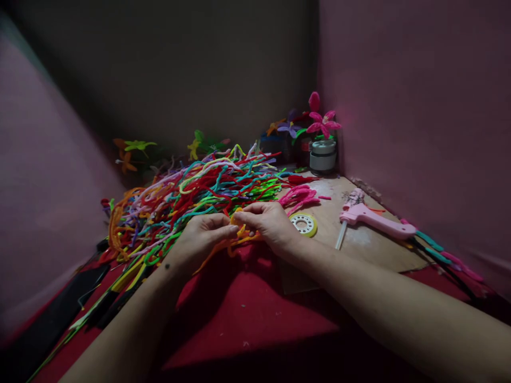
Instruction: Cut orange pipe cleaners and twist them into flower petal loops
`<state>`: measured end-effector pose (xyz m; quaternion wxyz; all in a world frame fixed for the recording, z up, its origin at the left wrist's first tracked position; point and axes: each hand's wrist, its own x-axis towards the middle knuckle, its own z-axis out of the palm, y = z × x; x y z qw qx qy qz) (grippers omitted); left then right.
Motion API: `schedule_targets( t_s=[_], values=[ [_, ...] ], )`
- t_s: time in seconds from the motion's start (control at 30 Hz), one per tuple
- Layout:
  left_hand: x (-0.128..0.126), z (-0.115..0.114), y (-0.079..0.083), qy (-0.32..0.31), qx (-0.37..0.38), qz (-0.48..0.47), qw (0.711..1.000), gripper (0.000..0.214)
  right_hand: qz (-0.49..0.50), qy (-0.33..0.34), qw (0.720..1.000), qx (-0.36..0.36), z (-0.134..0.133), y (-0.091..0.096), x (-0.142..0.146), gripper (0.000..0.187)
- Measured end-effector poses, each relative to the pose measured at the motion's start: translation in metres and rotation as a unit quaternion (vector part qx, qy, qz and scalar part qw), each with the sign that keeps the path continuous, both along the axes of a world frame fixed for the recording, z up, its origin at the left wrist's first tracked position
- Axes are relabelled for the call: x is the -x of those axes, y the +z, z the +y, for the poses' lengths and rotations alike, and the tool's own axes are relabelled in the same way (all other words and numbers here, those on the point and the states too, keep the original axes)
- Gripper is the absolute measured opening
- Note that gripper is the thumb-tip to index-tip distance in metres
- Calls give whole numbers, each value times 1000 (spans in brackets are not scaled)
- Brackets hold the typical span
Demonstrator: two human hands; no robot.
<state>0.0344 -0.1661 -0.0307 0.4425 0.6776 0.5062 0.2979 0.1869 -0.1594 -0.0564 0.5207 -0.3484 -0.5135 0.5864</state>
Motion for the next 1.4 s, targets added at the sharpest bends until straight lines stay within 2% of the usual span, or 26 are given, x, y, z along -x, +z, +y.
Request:
schedule_targets(
  t_s=[0.1,0.2,0.27,0.37,0.47,0.6,0.67,0.8,0.87,0.97,1.07,1.17,1.33,1.4],
  values=[
    [-1,-1,3,-32,-30,21,999,17,57,11,997,58,3,-2,1,20],
    [-3,-3,5,-53,-79,41,995,16,142,52,976,159,6,-4,2,17],
    [-3,-3,5,-50,-118,56,990,17,169,63,966,184,7,-5,2,14],
    [-3,-3,4,-35,-126,70,989,17,132,57,980,137,7,-4,0,19],
    [-2,-3,4,-38,-75,51,995,16,48,31,996,62,6,-1,-3,20],
    [-3,-3,4,-66,-30,46,996,15,-14,-24,1000,4,2,1,-2,17],
    [-3,-3,1,-75,-15,42,996,18,-54,-66,996,-39,-1,0,1,16],
    [-5,-1,-4,-73,21,-9,997,23,-155,-165,962,-155,-5,0,5,10],
    [-4,0,-5,-66,40,-34,996,25,-147,-149,968,-138,-3,0,4,13],
    [-2,0,-4,-63,75,-59,993,25,-62,-34,996,-51,3,0,0,24],
    [0,-1,-2,-63,78,-57,993,26,-8,29,1000,-7,9,-2,-4,27],
    [0,-2,1,-69,69,-45,994,27,-23,21,999,-8,11,-2,-5,24],
    [2,-3,4,-84,90,-69,990,21,-31,-56,998,-4,8,3,-4,23],
    [2,-2,4,-78,90,-82,989,18,-20,-61,998,-8,7,4,-4,23]
  ],
)
